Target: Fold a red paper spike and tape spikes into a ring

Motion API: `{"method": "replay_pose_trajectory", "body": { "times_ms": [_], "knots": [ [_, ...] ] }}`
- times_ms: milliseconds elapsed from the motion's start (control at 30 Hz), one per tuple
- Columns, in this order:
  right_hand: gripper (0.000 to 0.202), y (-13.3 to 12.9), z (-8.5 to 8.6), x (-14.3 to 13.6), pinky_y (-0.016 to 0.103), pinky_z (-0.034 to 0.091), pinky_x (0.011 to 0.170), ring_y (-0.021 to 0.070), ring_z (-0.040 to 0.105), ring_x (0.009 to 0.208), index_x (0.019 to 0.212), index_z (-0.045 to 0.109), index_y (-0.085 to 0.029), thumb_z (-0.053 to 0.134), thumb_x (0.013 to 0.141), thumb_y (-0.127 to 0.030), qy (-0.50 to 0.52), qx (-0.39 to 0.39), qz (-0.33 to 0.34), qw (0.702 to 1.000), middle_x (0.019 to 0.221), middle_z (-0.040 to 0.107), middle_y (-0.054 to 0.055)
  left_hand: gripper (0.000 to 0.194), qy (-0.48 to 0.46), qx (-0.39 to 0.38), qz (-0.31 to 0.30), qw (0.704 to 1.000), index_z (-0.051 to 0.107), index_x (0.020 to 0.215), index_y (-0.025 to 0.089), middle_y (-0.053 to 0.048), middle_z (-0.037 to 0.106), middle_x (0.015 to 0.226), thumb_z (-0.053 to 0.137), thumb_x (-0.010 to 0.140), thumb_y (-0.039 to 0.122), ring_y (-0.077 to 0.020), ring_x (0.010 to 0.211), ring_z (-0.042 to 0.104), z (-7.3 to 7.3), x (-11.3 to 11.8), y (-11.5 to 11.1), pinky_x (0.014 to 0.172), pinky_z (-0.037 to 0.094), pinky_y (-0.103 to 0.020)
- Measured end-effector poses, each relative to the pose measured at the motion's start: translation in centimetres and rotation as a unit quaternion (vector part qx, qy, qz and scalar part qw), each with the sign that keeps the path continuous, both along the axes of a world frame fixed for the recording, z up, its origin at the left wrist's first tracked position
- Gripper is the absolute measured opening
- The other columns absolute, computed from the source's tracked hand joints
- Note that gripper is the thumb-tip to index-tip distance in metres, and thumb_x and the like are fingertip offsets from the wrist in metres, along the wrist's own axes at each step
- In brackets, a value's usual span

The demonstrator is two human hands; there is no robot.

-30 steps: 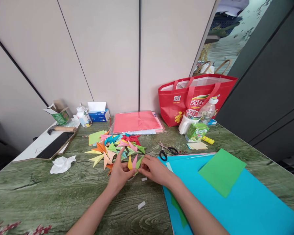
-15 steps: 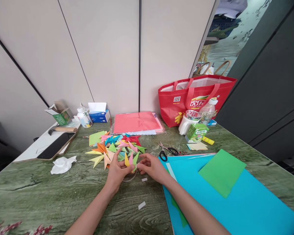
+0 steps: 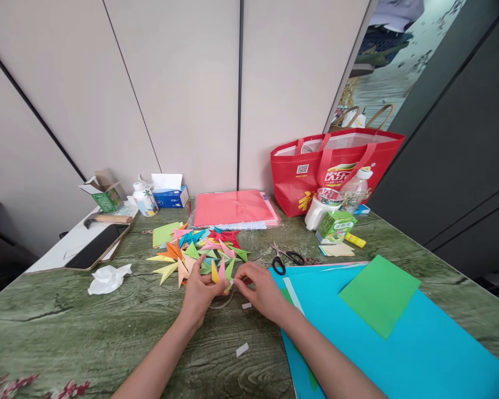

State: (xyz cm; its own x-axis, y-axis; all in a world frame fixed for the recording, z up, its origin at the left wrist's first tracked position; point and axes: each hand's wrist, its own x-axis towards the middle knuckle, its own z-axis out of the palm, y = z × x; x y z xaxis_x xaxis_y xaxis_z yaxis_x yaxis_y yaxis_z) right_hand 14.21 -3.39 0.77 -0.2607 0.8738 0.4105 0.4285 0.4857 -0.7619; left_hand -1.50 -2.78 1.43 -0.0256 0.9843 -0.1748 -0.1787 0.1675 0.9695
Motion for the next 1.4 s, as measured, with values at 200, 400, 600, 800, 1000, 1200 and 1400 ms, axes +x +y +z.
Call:
{"method": "replay_pose_trajectory", "body": {
  "times_ms": [200,400,600,800,1000,1200,1400],
  "knots": [
    [0.013,0.2,-0.6,-0.2,0.026,0.046,0.058,0.0144,0.059,0.062,0.073,0.052,-0.018,0.05,0.082,-0.027,0.059,-0.116,-0.003,0.992,0.07,0.059,0.002,0.106,0.001,0.016,-0.022,1.0,0.017,0.137,0.015,0.001,0.068,0.059,0.078,0.05,0.018,-0.0141,0.048,0.061,0.8,-0.1,-0.3,0.052,0.052,-0.026],
    [0.027,0.5,-0.5,-0.5,0.03,0.051,0.06,0.0147,0.062,0.058,0.07,0.052,-0.018,0.056,0.075,-0.044,0.224,-0.288,0.05,0.93,0.065,0.062,0.0,0.106,-0.025,0.025,-0.034,0.999,0.02,0.136,0.014,0.002,0.067,0.057,0.079,0.048,0.021,-0.0132,0.046,0.058,1.2,0.1,-0.5,0.05,0.049,-0.024],
    [0.036,0.5,0.2,0.0,0.026,0.05,0.058,0.0096,0.059,0.052,0.064,0.056,-0.013,0.067,0.064,-0.047,0.292,-0.386,0.072,0.872,0.058,0.061,0.0,0.101,-0.031,0.029,-0.061,0.997,0.024,0.134,0.014,0.003,0.065,0.056,0.079,0.049,0.019,-0.0134,0.049,0.059,0.6,-0.1,-0.4,0.055,0.048,-0.024],
    [0.033,0.4,0.3,0.2,0.023,0.049,0.058,0.0083,0.058,0.052,0.063,0.057,-0.012,0.074,0.06,-0.04,0.346,-0.464,0.106,0.809,0.058,0.062,0.0,0.091,-0.011,0.065,-0.074,0.995,0.03,0.132,0.017,0.003,0.066,0.063,0.076,0.053,0.016,-0.0156,0.059,0.063,0.7,-0.3,-0.5,0.06,0.048,-0.025],
    [0.03,0.0,0.5,-0.4,0.023,0.049,0.054,0.0089,0.056,0.051,0.069,0.055,-0.016,0.074,0.06,-0.038,0.387,-0.358,0.064,0.847,0.057,0.059,-0.003,0.089,-0.025,0.083,-0.051,0.995,0.032,0.13,0.016,0.001,0.069,0.066,0.077,0.053,0.016,-0.0151,0.063,0.063,1.0,-0.1,-0.6,0.064,0.048,-0.025],
    [0.023,-0.4,0.5,-1.1,0.028,0.05,0.056,0.0148,0.06,0.056,0.071,0.061,-0.019,0.059,0.075,-0.041,0.265,-0.185,-0.019,0.946,0.061,0.062,0.0,0.091,-0.029,0.077,-0.012,0.997,0.034,0.13,0.016,0.001,0.07,0.068,0.078,0.05,0.018,-0.0165,0.064,0.064,1.1,0.1,-0.7,0.066,0.049,-0.026],
    [0.018,-1.0,0.2,-1.2,0.027,0.048,0.061,0.0161,0.06,0.068,0.081,0.064,-0.021,0.05,0.083,-0.033,0.119,-0.02,-0.049,0.991,0.078,0.065,0.005,0.092,-0.037,0.083,0.004,0.996,0.034,0.129,0.016,-0.001,0.072,0.069,0.079,0.049,0.019,-0.0161,0.064,0.065,1.0,0.0,-0.6,0.066,0.049,-0.026]
  ]
}}
